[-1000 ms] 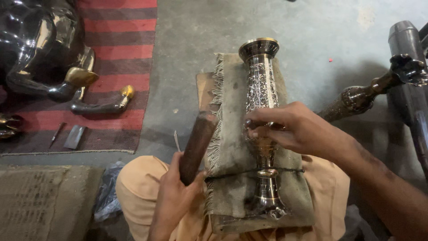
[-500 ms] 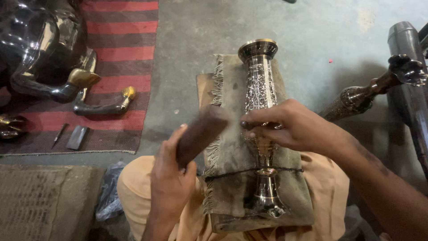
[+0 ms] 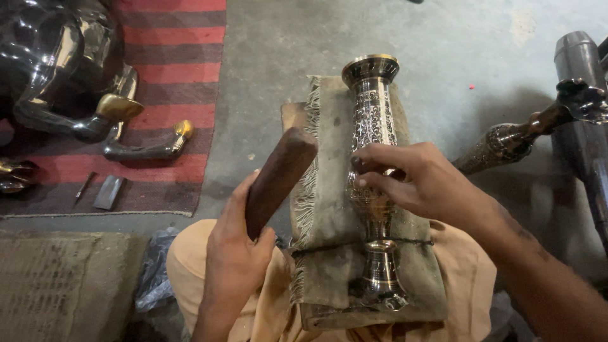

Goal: The person uses a hammer and a small metal tool to engrave intricate patterns onto a silver-colored metal vase. The vase is secured on a cushioned block, and the person repeatedly strikes the tool to create detailed designs on the surface.

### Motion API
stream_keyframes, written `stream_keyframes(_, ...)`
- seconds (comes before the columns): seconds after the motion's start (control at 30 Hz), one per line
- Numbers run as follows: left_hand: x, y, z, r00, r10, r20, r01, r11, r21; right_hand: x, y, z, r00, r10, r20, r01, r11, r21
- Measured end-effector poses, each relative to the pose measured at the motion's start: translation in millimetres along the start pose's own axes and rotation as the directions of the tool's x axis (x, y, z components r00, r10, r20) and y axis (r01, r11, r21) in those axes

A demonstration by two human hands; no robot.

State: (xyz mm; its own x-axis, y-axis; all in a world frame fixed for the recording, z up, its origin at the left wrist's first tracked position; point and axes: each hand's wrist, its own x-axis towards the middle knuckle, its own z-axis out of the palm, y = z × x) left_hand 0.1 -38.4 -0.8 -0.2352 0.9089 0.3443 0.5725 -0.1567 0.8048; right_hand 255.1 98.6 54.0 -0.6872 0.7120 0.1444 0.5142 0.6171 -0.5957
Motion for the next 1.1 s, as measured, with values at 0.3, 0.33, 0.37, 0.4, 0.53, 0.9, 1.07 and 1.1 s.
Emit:
stream_keyframes(0.3,7,7,7,0.975,-0.218,0.034,0.22,0.97,-0.107,-4,12,5,0.995,-0.1,0.017,0.101,0.994,-0.034)
stream_keyframes(0.33,8,7,6,0.996,-0.089,0.015,0.087,0.992,0.095,-5,14,6,0.997,-0.064,0.036,0.065,0.997,-0.032)
stream_keyframes(0.37,10,6,5,0.999,0.043,0.026,-0.049,0.955,0.293,-4,15,6,0.998,-0.028,0.054,0.029,0.999,-0.032)
stream_keyframes(0.4,10,5,5,0.983,0.171,0.062,-0.18,0.861,0.475,-4,17,8,0.997,0.007,0.072,-0.005,0.999,-0.032)
stream_keyframes(0.53,11,4,7,0.976,0.214,-0.03,-0.199,0.946,0.256,-5,22,12,0.995,-0.092,0.035,0.092,0.996,-0.014)
stream_keyframes(0.9,16,3,8,0.985,0.155,-0.08,-0.149,0.985,0.082,-5,24,13,0.999,-0.033,0.012,0.034,0.998,-0.056)
stream_keyframes(1.07,20,4,6,0.981,0.192,-0.025,-0.177,0.943,0.281,-5,23,12,0.999,0.024,0.044,-0.022,0.998,-0.052)
stream_keyframes(1.1,21,4,6,0.981,0.187,-0.056,-0.175,0.968,0.18,-5,24,11,0.999,-0.024,0.022,0.025,0.999,-0.042)
